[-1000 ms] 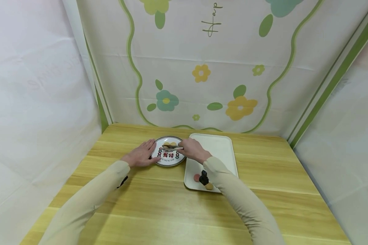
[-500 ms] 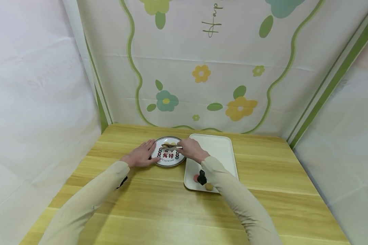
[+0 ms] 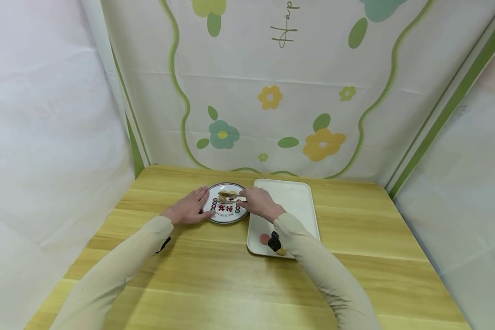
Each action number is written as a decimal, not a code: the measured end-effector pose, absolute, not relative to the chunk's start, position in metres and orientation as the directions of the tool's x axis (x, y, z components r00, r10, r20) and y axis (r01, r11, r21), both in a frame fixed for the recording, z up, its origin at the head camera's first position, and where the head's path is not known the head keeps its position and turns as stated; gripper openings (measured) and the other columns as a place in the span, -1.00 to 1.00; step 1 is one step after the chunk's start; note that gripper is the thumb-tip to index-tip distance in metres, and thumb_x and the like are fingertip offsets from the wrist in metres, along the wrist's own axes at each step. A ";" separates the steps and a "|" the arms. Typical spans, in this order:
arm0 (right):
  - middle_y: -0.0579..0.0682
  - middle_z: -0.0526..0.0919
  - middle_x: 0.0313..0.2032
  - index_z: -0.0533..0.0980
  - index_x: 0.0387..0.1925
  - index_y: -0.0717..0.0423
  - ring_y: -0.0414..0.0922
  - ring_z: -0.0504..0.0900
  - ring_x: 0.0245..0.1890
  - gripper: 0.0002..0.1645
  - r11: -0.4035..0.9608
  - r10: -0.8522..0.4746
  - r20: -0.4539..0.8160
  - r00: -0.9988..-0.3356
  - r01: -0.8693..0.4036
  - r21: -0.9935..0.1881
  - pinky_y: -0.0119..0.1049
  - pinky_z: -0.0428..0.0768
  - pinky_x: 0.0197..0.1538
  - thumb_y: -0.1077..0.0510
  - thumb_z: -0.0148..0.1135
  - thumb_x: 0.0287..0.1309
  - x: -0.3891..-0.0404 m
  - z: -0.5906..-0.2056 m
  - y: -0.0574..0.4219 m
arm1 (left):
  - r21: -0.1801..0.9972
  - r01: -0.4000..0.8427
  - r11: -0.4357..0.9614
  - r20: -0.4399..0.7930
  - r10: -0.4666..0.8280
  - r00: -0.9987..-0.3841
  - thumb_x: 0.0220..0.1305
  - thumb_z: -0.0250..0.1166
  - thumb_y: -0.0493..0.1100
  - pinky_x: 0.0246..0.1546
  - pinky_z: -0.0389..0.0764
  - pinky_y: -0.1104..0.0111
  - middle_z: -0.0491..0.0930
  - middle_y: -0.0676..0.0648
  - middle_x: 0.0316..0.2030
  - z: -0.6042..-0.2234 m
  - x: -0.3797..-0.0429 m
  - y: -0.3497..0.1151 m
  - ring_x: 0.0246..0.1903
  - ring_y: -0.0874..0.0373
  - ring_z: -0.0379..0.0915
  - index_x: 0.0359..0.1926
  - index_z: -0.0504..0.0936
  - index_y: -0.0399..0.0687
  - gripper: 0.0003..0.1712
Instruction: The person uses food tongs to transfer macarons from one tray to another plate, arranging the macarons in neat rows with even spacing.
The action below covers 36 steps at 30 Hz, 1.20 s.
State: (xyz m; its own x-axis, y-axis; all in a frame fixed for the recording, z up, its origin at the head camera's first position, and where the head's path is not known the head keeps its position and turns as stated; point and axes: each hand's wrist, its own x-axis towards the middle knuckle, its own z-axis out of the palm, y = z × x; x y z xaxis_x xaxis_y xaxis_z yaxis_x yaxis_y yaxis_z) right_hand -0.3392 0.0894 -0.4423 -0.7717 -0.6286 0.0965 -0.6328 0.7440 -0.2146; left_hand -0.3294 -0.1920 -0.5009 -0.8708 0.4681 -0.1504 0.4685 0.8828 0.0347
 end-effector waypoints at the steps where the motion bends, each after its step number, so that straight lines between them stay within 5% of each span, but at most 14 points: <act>1: -0.16 0.49 -0.65 0.49 -0.51 0.00 -0.22 0.39 -0.64 -0.72 0.743 -0.630 0.100 -0.770 -0.635 -0.211 -0.38 0.30 -0.57 -0.02 0.31 0.24 -0.338 -0.442 0.090 | 0.036 0.471 0.882 -0.147 0.471 -0.870 0.32 -0.34 0.56 0.56 -0.13 0.09 -0.23 -0.29 0.55 -0.501 -0.329 -0.192 0.56 -0.14 -0.34 0.53 -0.20 -0.29 0.16; 17: -0.18 0.49 -0.64 0.50 -0.50 -0.06 -0.23 0.40 -0.61 -0.73 0.729 -0.633 0.132 -0.763 -0.645 -0.231 -0.39 0.33 -0.56 -0.05 0.29 0.25 -0.330 -0.434 0.098 | 0.042 0.464 0.885 -0.160 0.465 -0.871 0.33 -0.34 0.56 0.56 -0.14 0.10 -0.24 -0.30 0.55 -0.497 -0.325 -0.190 0.56 -0.14 -0.35 0.53 -0.20 -0.29 0.15; 32: -0.23 0.54 -0.60 0.66 -0.20 -0.09 -0.29 0.42 -0.63 -0.80 0.720 -0.616 0.130 -0.777 -0.623 -0.305 -0.39 0.39 -0.56 -0.07 0.31 0.23 -0.316 -0.421 0.124 | 0.037 0.460 0.887 -0.162 0.459 -0.873 0.33 -0.36 0.56 0.56 -0.14 0.09 -0.23 -0.29 0.55 -0.498 -0.327 -0.191 0.56 -0.15 -0.32 0.53 -0.21 -0.29 0.16; 36: -0.23 0.50 -0.64 0.64 -0.27 -0.08 -0.28 0.40 -0.64 -0.83 0.714 -0.608 0.141 -0.781 -0.616 -0.332 -0.37 0.38 -0.56 -0.05 0.33 0.22 -0.310 -0.417 0.130 | 0.042 0.462 0.886 -0.167 0.462 -0.871 0.33 -0.33 0.55 0.56 -0.13 0.08 -0.24 -0.29 0.55 -0.497 -0.327 -0.190 0.56 -0.15 -0.33 0.53 -0.21 -0.31 0.16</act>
State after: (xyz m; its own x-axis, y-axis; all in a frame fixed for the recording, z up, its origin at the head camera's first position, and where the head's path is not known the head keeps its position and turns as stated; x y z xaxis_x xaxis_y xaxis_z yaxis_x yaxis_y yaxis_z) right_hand -0.3100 0.1302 -0.4170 -0.7810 -0.6085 0.1406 -0.6161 0.7141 -0.3324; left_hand -0.3273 -0.1899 -0.4968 -0.8707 0.4625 -0.1674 0.4623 0.8857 0.0425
